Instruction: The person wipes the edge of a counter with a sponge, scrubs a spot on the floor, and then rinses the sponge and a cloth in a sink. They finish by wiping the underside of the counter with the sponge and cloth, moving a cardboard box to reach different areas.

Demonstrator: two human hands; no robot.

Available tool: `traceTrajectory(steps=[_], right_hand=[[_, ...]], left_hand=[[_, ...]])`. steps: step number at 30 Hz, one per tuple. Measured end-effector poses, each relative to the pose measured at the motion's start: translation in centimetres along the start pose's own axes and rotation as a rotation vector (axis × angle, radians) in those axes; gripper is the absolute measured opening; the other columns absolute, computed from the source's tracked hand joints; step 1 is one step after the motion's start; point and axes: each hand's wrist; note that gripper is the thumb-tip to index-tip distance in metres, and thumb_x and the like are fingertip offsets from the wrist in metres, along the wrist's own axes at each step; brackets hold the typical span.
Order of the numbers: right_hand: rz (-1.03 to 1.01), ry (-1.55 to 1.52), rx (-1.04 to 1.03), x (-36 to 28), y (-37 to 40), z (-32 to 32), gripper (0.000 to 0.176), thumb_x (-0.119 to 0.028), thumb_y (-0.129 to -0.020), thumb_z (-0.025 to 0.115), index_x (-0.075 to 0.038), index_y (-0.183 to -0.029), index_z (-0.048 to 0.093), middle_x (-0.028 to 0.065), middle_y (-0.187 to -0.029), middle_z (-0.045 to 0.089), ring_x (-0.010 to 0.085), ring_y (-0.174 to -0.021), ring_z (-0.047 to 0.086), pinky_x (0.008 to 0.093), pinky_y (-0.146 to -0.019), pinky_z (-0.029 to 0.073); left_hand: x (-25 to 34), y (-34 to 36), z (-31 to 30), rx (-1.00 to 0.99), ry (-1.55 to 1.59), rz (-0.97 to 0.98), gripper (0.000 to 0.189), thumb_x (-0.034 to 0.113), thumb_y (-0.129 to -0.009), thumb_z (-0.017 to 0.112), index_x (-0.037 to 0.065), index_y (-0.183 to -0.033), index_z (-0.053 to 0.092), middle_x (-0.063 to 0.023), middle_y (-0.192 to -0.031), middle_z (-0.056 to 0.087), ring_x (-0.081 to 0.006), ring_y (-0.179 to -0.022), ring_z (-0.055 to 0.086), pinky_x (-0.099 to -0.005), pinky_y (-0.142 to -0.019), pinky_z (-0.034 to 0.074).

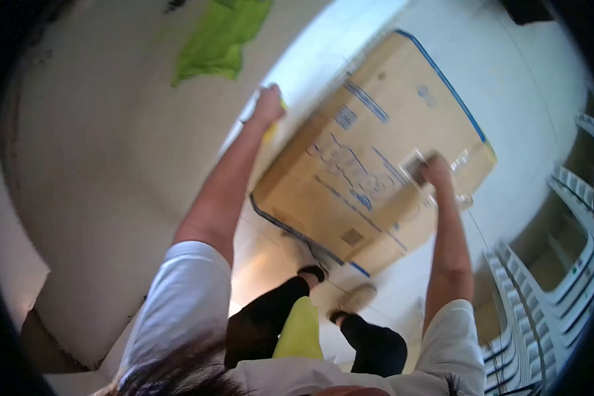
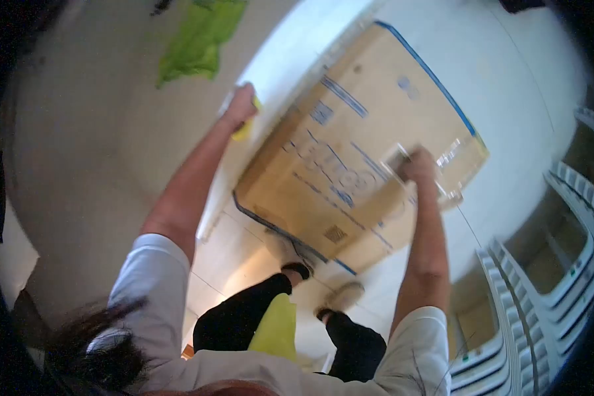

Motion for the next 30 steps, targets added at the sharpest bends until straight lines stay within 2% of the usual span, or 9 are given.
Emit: traceTrajectory(steps=[1,3,7,13,21,25,27,28,30], right_hand=[[-0.21,-0.111,0.439,6.0,-3.8,6.9,0.036,-0.026,-0.063,0.066,-0.001,-0.087,0.054,0.0157,-0.076,0.062,0.0341,-0.074,0.061,0.0401,-0.071,0.049],[0.043,-0.241,0.331,3.6,-1.8,3.7,0.039,-0.023,-0.06,0.072,-0.003,-0.086,0.051,0.0157,-0.073,0.061,0.0327,-0.074,0.061,0.0412,-0.07,0.049],[0.113,-0.406,0.146,4.4,-2.0,4.6,0.045,-0.02,-0.057,0.076,-0.006,-0.084,0.043,0.0152,-0.085,0.059,0.033,-0.09,0.055,0.043,-0.074,0.045],[0.121,-0.362,0.163,4.3,-2.3,5.7,0.053,-0.017,-0.057,0.076,-0.007,-0.098,0.043,0.0237,-0.094,0.051,0.0428,-0.091,0.049,0.0486,-0.081,0.04],[0.151,-0.477,0.129,2.9,-1.3,4.0,0.048,-0.014,-0.06,0.072,-0.005,-0.098,0.044,0.0235,-0.096,0.051,0.0408,-0.095,0.047,0.0479,-0.084,0.039],[0.128,-0.396,0.142,2.6,-1.4,2.9,0.046,-0.011,-0.06,0.07,-0.004,-0.097,0.044,0.0225,-0.097,0.051,0.0399,-0.096,0.046,0.0481,-0.085,0.037],[0.176,-0.361,0.112,2.0,-0.4,1.9,0.045,-0.012,-0.062,0.069,-0.004,-0.099,0.045,0.0228,-0.099,0.051,0.0407,-0.099,0.046,0.0491,-0.086,0.037],[0.028,-0.152,0.026,5.9,-4.1,9.8,0.048,-0.022,-0.064,0.069,-0.004,-0.102,0.046,0.024,-0.102,0.05,0.0413,-0.102,0.045,0.0509,-0.086,0.037],[0.086,-0.211,0.017,5.1,-3.0,6.9,0.049,-0.027,-0.067,0.068,-0.003,-0.105,0.047,0.025,-0.105,0.049,0.0412,-0.103,0.045,0.0508,-0.086,0.037]], left_hand=[[-0.4,-0.1,0.2,0.0,0.008,-0.006,0.041,0.001,-0.056,0.063,-0.007,-0.092,0.045,-0.0284,-0.091,0.054,-0.0408,-0.091,0.053,-0.0414,-0.082,0.045],[0.6,0.8,-1.5,-0.022,0.076,-0.031,0.036,0.0,-0.059,0.061,-0.005,-0.09,0.045,-0.0278,-0.089,0.053,-0.0412,-0.091,0.052,-0.0428,-0.081,0.044],[0.9,1.0,-2.1,-0.025,0.143,-0.056,0.03,-0.002,-0.057,0.061,0.002,-0.082,0.045,-0.0225,-0.085,0.05,-0.0381,-0.084,0.049,-0.0431,-0.075,0.042],[0.7,1.2,-2.1,-0.025,0.184,-0.056,0.03,-0.006,-0.057,0.057,0.002,-0.081,0.042,-0.0202,-0.083,0.047,-0.0375,-0.083,0.047,-0.0427,-0.071,0.04],[1.3,1.5,-2.0,0.067,0.244,-0.077,0.032,-0.007,-0.053,0.054,0.003,-0.078,0.037,-0.0159,-0.076,0.042,-0.0327,-0.078,0.043,-0.0375,-0.066,0.035],[1.7,1.2,-2.2,0.018,0.211,-0.165,0.032,-0.008,-0.056,0.055,0.003,-0.082,0.04,-0.0188,-0.082,0.046,-0.0369,-0.085,0.047,-0.042,-0.071,0.039],[1.5,1.4,-1.4,0.054,0.178,-0.186,0.03,-0.008,-0.057,0.055,0.003,-0.081,0.041,-0.019,-0.082,0.047,-0.0372,-0.083,0.047,-0.0422,-0.071,0.04],[2.3,1.5,-2.1,0.088,0.182,-0.172,0.028,-0.008,-0.058,0.054,0.003,-0.08,0.041,-0.0196,-0.081,0.047,-0.0375,-0.083,0.048,-0.042,-0.071,0.04],[2.3,1.8,-1.9,0.06,0.149,-0.199,0.026,-0.006,-0.058,0.054,0.002,-0.08,0.043,-0.02,-0.08,0.049,-0.0377,-0.084,0.049,-0.042,-0.071,0.042]])
Point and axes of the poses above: each hand's wrist, its own y-axis away from the middle knuckle, its own z-axis out of the palm, x = y × z
